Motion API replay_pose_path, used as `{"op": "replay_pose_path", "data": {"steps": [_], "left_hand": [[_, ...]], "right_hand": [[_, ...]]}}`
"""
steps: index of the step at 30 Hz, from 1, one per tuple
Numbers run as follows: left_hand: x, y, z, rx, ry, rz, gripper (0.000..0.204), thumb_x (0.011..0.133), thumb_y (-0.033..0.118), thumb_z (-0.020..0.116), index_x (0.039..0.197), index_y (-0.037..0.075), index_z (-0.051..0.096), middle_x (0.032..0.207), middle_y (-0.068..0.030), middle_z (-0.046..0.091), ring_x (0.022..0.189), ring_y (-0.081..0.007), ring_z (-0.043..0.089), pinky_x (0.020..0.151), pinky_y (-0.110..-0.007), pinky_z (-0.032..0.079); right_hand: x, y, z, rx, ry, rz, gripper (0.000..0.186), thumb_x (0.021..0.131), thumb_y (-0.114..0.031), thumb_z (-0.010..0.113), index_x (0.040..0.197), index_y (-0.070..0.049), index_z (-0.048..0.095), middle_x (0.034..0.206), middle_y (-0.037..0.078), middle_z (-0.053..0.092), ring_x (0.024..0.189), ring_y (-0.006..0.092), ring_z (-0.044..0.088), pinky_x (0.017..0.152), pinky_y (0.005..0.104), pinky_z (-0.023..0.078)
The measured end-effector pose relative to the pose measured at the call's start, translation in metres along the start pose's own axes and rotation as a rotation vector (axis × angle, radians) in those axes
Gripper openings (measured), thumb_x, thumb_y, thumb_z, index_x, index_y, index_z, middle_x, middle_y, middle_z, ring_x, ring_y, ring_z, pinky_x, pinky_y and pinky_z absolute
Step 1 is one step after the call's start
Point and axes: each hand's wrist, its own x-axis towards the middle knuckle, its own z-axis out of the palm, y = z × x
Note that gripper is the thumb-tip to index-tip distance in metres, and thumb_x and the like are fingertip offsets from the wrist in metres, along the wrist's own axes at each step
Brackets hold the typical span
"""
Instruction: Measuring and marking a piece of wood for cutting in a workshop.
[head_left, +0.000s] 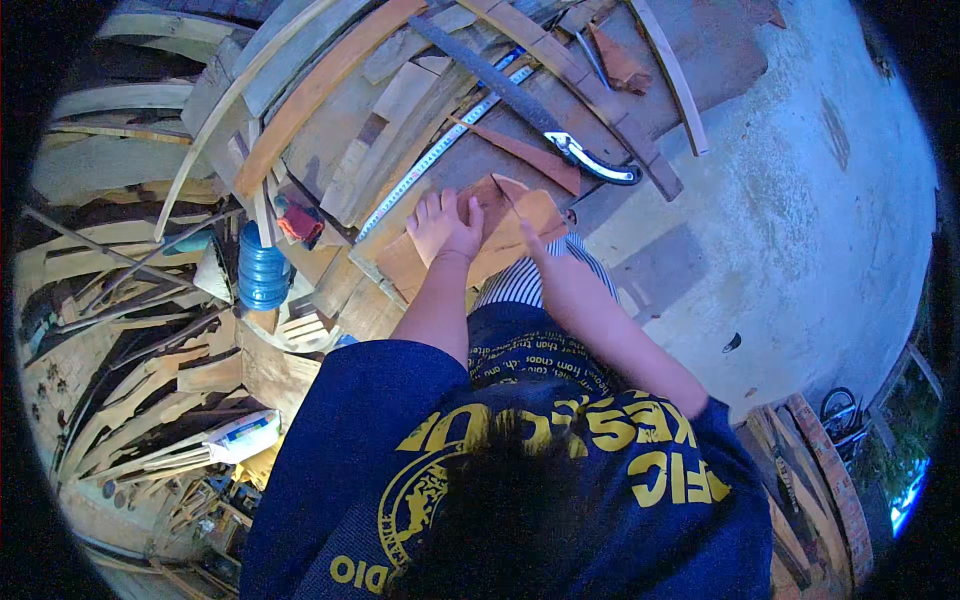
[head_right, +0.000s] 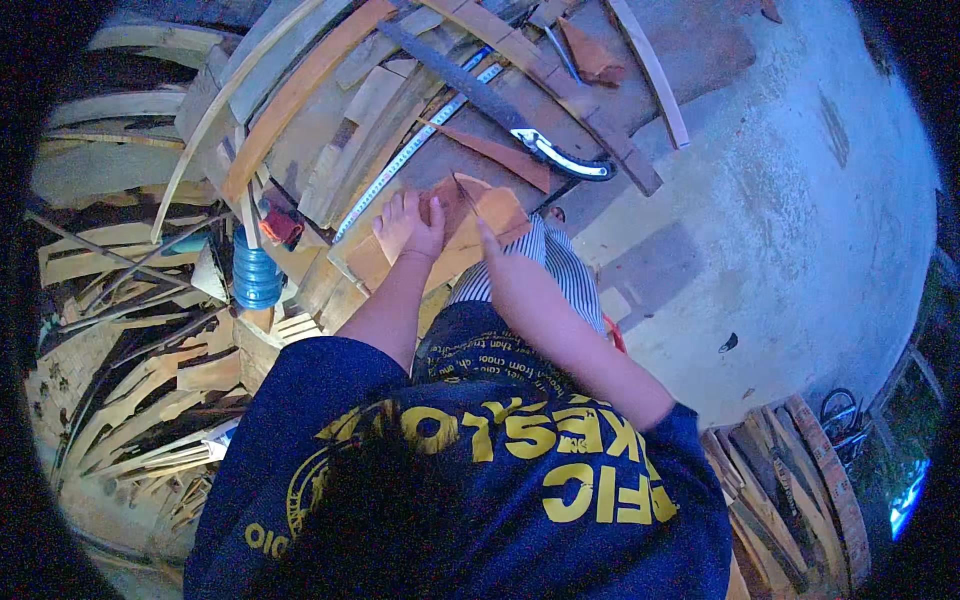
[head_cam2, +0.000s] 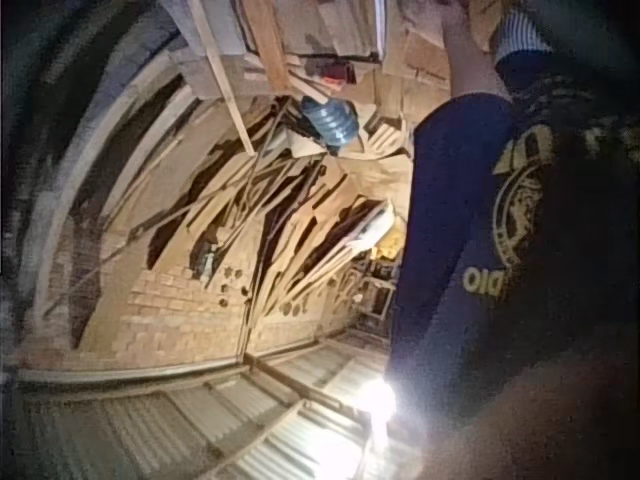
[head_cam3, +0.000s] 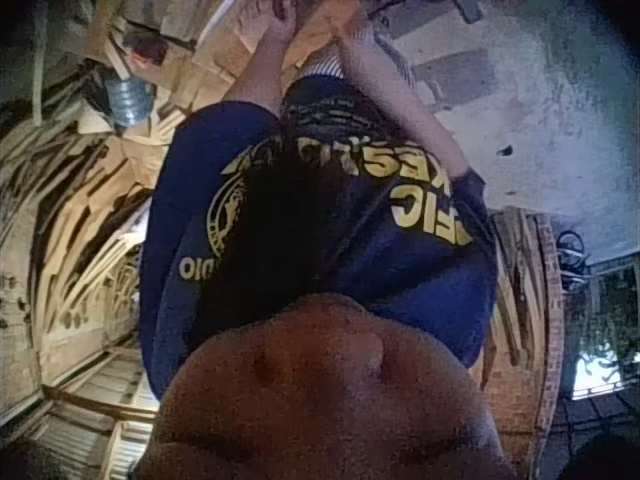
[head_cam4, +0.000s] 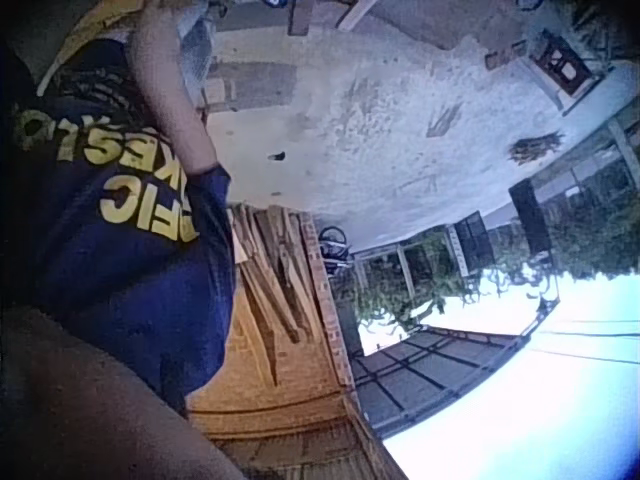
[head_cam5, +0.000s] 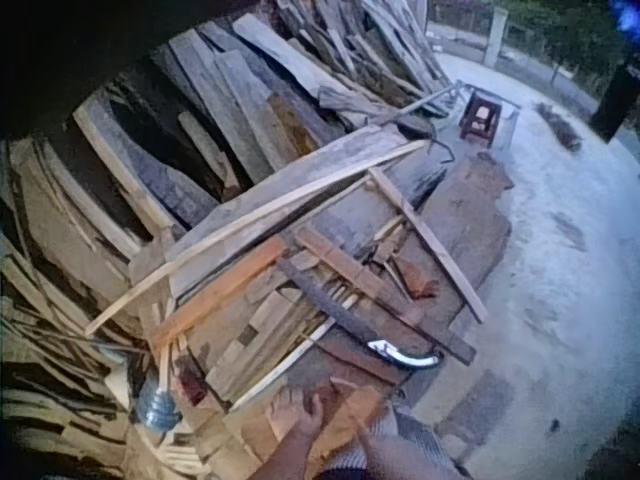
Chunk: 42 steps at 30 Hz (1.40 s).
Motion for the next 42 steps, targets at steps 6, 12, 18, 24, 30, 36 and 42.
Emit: {"op": "replay_pose_path", "data": {"steps": [6,12,18,24,30,36,42], "left_hand": [[0.0,0.003,-0.014,0.033,-0.087,-0.044,0.042,0.083,0.046,0.045,0.107,0.012,0.054,0.111,-0.01,0.055,0.11,-0.0253,0.047,0.094,-0.042,0.03],[0.001,0.006,-0.005,-0.01,-0.03,-0.002,0.043,0.083,0.047,0.045,0.107,0.012,0.054,0.114,-0.01,0.054,0.112,-0.0252,0.046,0.093,-0.042,0.03],[0.003,0.001,-0.015,0.011,-0.106,-0.062,0.043,0.083,0.046,0.045,0.109,0.013,0.055,0.116,-0.01,0.054,0.114,-0.0258,0.045,0.094,-0.041,0.03],[0.002,0.006,-0.006,-0.006,-0.032,0.003,0.042,0.082,0.046,0.047,0.106,0.013,0.056,0.115,-0.0104,0.054,0.111,-0.0263,0.046,0.093,-0.042,0.031],[-0.001,-0.003,-0.007,0.007,-0.027,-0.026,0.042,0.081,0.046,0.048,0.105,0.013,0.056,0.109,-0.0108,0.055,0.11,-0.0264,0.047,0.093,-0.042,0.031],[0.004,0.007,-0.009,-0.012,-0.057,-0.022,0.041,0.081,0.046,0.048,0.104,0.013,0.057,0.111,-0.0109,0.056,0.109,-0.0264,0.048,0.093,-0.042,0.031],[0.001,-0.001,0.0,-0.036,0.0,0.003,0.042,0.082,0.046,0.047,0.104,0.012,0.057,0.112,-0.0109,0.055,0.112,-0.026,0.047,0.093,-0.042,0.031]], "right_hand": [[-0.009,0.004,0.0,0.032,-0.106,0.103,0.079,0.073,0.006,0.044,0.144,-0.016,0.017,0.071,0.025,0.06,0.063,0.0386,0.061,0.059,0.0491,0.048],[0.045,0.004,0.02,0.091,0.141,0.018,0.079,0.073,0.007,0.045,0.144,-0.013,0.016,0.072,0.025,0.061,0.061,0.0379,0.06,0.058,0.0491,0.048],[-0.02,-0.007,-0.015,-0.059,-0.188,0.129,0.077,0.074,0.002,0.047,0.144,-0.011,0.015,0.072,0.024,0.062,0.066,0.0366,0.063,0.058,0.0463,0.05],[0.048,0.011,0.03,0.113,0.124,0.078,0.08,0.073,0.006,0.046,0.144,-0.02,0.017,0.067,0.024,0.059,0.06,0.0377,0.06,0.057,0.0481,0.048],[-0.004,-0.004,-0.012,-0.005,-0.166,0.118,0.08,0.073,0.006,0.045,0.144,-0.016,0.015,0.071,0.025,0.06,0.065,0.0379,0.061,0.058,0.0473,0.047],[0.032,0.018,0.015,0.019,0.008,0.016,0.08,0.073,0.006,0.045,0.144,-0.012,0.013,0.071,0.024,0.061,0.062,0.0377,0.061,0.057,0.0467,0.048],[0.038,0.01,0.017,-0.005,-0.001,0.012,0.072,0.079,-0.001,0.044,0.143,-0.009,0.012,0.078,0.022,0.063,0.063,0.0348,0.063,0.055,0.0469,0.049]]}}
